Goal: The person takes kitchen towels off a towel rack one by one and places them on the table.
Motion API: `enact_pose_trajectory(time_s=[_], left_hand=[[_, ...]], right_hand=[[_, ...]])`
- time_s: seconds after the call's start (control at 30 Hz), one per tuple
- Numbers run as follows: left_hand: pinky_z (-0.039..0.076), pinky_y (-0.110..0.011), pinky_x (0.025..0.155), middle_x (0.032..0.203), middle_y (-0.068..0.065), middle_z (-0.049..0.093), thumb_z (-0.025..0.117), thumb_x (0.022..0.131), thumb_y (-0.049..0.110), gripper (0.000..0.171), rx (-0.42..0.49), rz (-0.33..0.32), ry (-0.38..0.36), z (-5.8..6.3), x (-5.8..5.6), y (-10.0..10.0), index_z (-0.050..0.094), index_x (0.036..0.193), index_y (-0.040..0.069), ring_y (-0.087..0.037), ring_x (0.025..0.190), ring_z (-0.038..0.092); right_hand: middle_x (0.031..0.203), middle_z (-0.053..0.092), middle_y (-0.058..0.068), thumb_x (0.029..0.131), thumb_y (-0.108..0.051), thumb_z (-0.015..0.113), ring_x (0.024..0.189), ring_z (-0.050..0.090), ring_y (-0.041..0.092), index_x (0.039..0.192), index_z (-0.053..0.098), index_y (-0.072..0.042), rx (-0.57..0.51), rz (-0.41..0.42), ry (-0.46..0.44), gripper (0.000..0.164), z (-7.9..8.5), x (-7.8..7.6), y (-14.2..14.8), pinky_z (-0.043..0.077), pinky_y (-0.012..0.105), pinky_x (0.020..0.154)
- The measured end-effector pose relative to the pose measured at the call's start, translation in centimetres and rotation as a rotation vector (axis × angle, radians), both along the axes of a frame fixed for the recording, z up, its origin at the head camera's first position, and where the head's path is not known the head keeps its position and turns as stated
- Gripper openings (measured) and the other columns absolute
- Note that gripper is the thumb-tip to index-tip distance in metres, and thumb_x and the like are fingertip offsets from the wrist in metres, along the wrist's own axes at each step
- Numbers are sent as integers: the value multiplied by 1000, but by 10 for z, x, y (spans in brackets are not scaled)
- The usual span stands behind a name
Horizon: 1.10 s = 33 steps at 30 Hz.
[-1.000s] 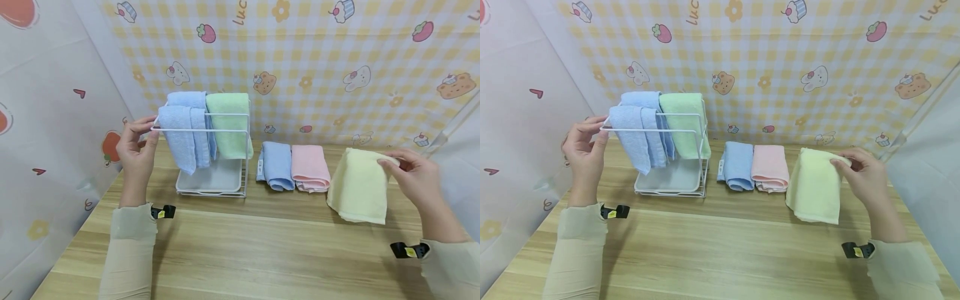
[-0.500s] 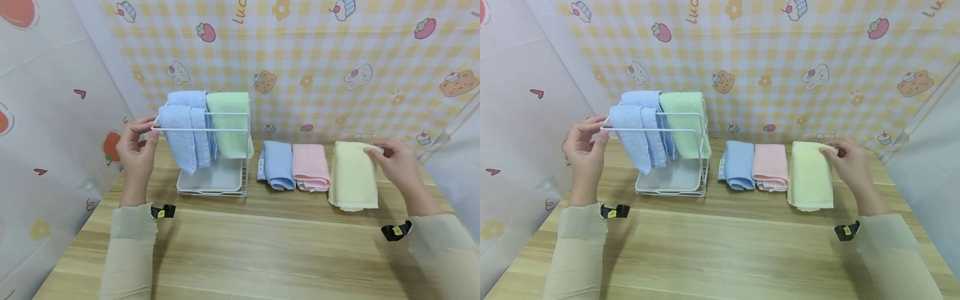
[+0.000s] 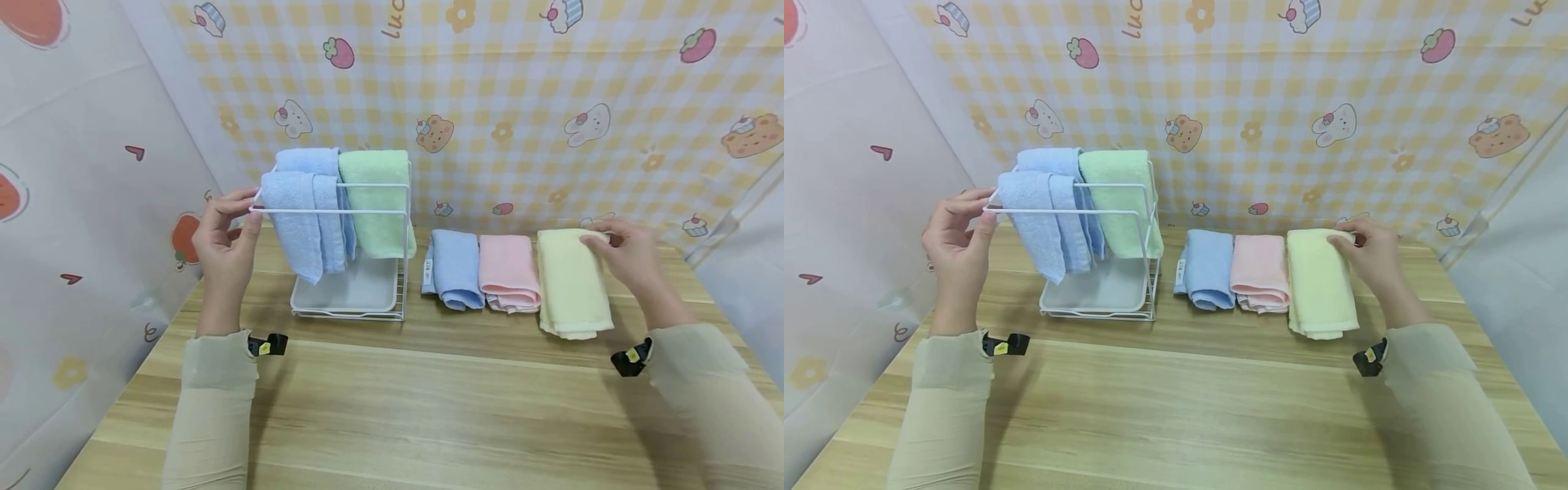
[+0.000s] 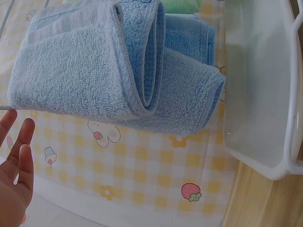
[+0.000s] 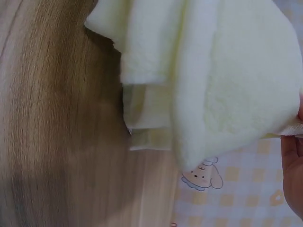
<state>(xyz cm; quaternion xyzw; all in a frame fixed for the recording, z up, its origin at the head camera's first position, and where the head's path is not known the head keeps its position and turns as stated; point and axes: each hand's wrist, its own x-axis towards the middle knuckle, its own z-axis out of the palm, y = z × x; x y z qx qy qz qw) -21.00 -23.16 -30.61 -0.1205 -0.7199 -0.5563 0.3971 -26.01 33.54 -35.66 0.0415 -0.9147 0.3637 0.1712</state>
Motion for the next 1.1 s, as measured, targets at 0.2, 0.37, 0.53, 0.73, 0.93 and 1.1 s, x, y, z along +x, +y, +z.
enact_pose_trajectory(time_s=[0.2, 0.37, 0.53, 0.73, 0.93, 1.1], left_hand=[[45, -21, 71, 124, -2, 69, 64, 95, 7, 20, 13, 6, 21, 0, -1, -1, 63, 110, -4, -14, 107, 65], [45, -21, 71, 124, -1, 68, 64, 94, 4, 20, 28, 4, -1, -1, -1, 0, 61, 111, -7, -13, 107, 64], [45, -21, 74, 125, 0, 67, 63, 95, 6, 22, 30, 5, -36, -1, -1, 2, 60, 113, -7, -12, 109, 62], [45, -20, 73, 124, 2, 68, 63, 95, 3, 20, 42, -5, -8, -2, -2, 3, 61, 112, -6, -12, 108, 63], [45, -21, 74, 125, 1, 67, 63, 95, 4, 21, 42, -11, -9, -2, -1, 2, 61, 113, -6, -13, 110, 63], [46, -21, 75, 126, -1, 67, 63, 95, 7, 21, 36, -11, -6, -1, 2, 2, 61, 113, -5, -14, 111, 63]], right_hand=[[115, 62, 1, 96, -34, 64, 77, 44, -10, 120, 66, 4, 0, -3, -77, 45, -8, -14, -3, 41, 8, 61], [128, 57, 23, 97, -36, 62, 77, 45, -11, 121, 64, 4, -8, -29, -166, 47, -15, -25, -5, 44, 11, 60], [126, 58, 26, 98, -33, 60, 73, 44, -6, 120, 63, 6, 17, -43, -175, 45, -20, -31, -5, 42, 14, 57], [124, 60, 28, 99, -27, 60, 83, 48, 4, 116, 65, 7, 69, -46, -158, 38, -28, -37, 0, 38, 14, 65], [118, 63, 32, 98, -19, 61, 101, 56, 32, 111, 66, 9, 90, -55, -177, 31, -42, -40, 6, 43, 23, 78], [117, 62, 33, 98, -18, 60, 103, 57, 35, 114, 65, 10, 86, -56, -192, 33, -50, -38, 11, 47, 33, 83]])
